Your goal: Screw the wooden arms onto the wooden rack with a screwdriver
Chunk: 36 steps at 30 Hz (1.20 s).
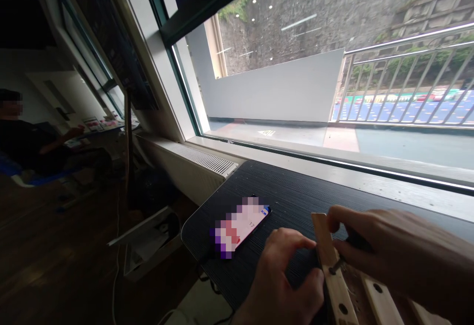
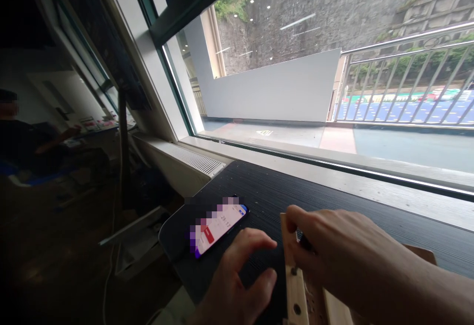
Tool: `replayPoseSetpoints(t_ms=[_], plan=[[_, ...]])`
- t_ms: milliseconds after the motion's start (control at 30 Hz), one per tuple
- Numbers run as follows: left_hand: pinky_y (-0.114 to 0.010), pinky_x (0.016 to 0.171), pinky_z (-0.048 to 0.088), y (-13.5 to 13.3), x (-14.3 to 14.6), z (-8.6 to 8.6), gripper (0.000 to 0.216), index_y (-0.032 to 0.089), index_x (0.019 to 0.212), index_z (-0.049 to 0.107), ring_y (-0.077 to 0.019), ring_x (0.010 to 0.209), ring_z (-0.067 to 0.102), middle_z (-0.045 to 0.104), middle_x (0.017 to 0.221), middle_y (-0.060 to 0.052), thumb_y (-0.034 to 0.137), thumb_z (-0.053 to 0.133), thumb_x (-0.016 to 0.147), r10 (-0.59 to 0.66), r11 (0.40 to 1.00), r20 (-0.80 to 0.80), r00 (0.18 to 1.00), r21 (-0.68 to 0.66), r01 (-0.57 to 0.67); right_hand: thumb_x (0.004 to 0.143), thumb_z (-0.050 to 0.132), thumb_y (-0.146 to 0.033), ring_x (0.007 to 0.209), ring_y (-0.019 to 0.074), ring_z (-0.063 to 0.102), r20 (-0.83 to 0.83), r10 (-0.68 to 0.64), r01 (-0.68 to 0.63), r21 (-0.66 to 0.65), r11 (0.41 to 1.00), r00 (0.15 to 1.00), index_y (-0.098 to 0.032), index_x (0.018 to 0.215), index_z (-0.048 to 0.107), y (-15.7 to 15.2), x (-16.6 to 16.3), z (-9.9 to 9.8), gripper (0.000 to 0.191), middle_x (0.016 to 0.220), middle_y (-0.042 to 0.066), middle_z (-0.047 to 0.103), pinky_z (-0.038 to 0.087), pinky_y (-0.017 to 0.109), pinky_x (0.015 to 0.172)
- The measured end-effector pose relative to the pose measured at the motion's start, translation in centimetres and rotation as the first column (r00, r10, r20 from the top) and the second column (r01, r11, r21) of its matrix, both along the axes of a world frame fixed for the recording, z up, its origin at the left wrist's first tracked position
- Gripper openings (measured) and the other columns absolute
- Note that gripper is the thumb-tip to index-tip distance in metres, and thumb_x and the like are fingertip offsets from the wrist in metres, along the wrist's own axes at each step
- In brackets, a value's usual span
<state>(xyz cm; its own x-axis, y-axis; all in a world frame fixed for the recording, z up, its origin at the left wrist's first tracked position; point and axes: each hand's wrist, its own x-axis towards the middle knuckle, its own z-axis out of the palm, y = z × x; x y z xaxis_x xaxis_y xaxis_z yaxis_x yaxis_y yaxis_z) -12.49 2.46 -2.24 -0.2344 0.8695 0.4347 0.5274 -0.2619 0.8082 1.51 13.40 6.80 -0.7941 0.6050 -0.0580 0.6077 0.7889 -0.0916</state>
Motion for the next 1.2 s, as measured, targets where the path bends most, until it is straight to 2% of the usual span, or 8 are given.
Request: replayPoseSetpoints(t_ms=[100, 267, 433, 567, 733, 900, 1067, 1200], plan=[[-0.032, 0.089, 0.046, 1.8, 1.5, 0.1, 0.021, 0.019, 0.089, 0.064, -0.0174, 0.093, 0.056, 0.062, 0.096, -0.004, 0.008, 0.06, 0.071, -0.048, 0.998, -0.015, 0.999, 0.029, 0.048, 0.082, 0.051, -0.02, 0.048, 0.0124, 0.05, -0.053, 0.126, -0.129, -0.042, 0.991, 0.991, -0.022, 0.075, 0.053, -0.2, -0.2, 1.0, 0.007, 0.059, -0.002, 0.058, 0.023, 0.023, 0.045], [-0.032, 0.083, 0.046, 2.8, 2.3, -0.6, 0.008, 0.019, 0.073, 0.068, -0.0184, 0.09, 0.053, 0.058, 0.088, -0.004, 0.013, 0.065, 0.07, -0.042, 0.985, -0.11, 0.993, -0.169, 0.023, 0.082, 0.052, -0.018, 0.05, 0.0112, 0.049, -0.014, 0.15, -0.151, -0.057, 0.987, 0.989, -0.02, 0.065, 0.052, -0.8, -0.6, 2.1, 0.017, 0.059, -0.002, 0.056, 0.022, 0.023, 0.046], [-0.03, 0.083, 0.044, 2.9, 2.4, -1.3, 0.008, 0.018, 0.074, 0.067, -0.0166, 0.088, 0.053, 0.059, 0.086, -0.002, 0.011, 0.063, 0.072, -0.03, 0.98, -0.012, 0.999, -0.197, 0.027, 0.084, 0.048, -0.023, 0.044, 0.0115, 0.041, -0.005, 0.081, -0.081, 0.021, 0.996, 0.997, -0.022, 0.068, 0.05, -0.8, -0.6, 1.8, 0.016, 0.052, -0.003, 0.05, 0.016, 0.027, 0.046], [-0.028, 0.085, 0.044, 2.8, 2.4, -1.8, 0.008, 0.018, 0.075, 0.067, -0.0154, 0.087, 0.054, 0.059, 0.085, -0.002, 0.012, 0.062, 0.075, -0.055, 0.978, 0.066, 0.996, -0.198, 0.067, 0.082, 0.05, -0.026, 0.048, 0.0136, 0.049, -0.011, 0.129, -0.128, 0.027, 0.991, 0.992, -0.022, 0.078, 0.054, -0.1, 0.1, 2.2, 0.007, 0.054, -0.004, 0.054, 0.02, 0.025, 0.047], [-0.028, 0.084, 0.045, 2.6, 2.6, -2.2, 0.01, 0.018, 0.081, 0.068, -0.0151, 0.086, 0.055, 0.059, 0.086, -0.002, 0.012, 0.06, 0.077, -0.059, 0.984, 0.062, 0.996, -0.163, 0.069, 0.076, 0.051, -0.011, 0.055, 0.0125, 0.056, -0.002, 0.237, -0.237, 0.023, 0.971, 0.972, -0.02, 0.075, 0.055, 0.1, 0.5, 2.1, 0.01, 0.065, -0.002, 0.06, 0.025, 0.022, 0.047], [-0.028, 0.081, 0.045, 2.5, 2.5, -2.2, 0.009, 0.018, 0.077, 0.064, -0.0152, 0.083, 0.055, 0.059, 0.083, -0.001, 0.01, 0.059, 0.077, -0.046, 0.989, 0.034, 0.998, -0.139, 0.05, 0.076, 0.051, -0.005, 0.049, 0.0132, 0.055, 0.079, 0.223, -0.231, 0.126, 0.965, 0.972, -0.018, 0.08, 0.054, -0.4, -0.1, 0.9, 0.014, 0.062, -0.002, 0.059, 0.018, 0.024, 0.043], [-0.027, 0.079, 0.045, 2.5, 2.6, -2.1, 0.01, 0.018, 0.078, 0.063, -0.0152, 0.082, 0.055, 0.059, 0.083, -0.002, 0.01, 0.057, 0.079, -0.066, 0.986, 0.027, 0.997, -0.155, 0.069, 0.085, 0.049, -0.019, 0.053, 0.0138, 0.058, 0.037, 0.218, -0.22, 0.102, 0.97, 0.975, -0.018, 0.078, 0.057, -0.1, 0.0, 2.6, 0.01, 0.062, -0.001, 0.061, 0.021, 0.025, 0.046], [-0.028, 0.079, 0.045, 2.3, 2.6, -2.0, 0.009, 0.018, 0.08, 0.062, -0.0157, 0.082, 0.055, 0.058, 0.081, -0.002, 0.013, 0.055, 0.08, -0.083, 0.983, 0.01, 0.996, -0.166, 0.084, 0.083, 0.049, -0.015, 0.062, 0.0121, 0.059, -0.045, 0.334, -0.331, 0.051, 0.942, 0.942, -0.019, 0.083, 0.059, 0.4, 0.5, 3.3, 0.01, 0.075, 0.0, 0.065, 0.026, 0.023, 0.05]])
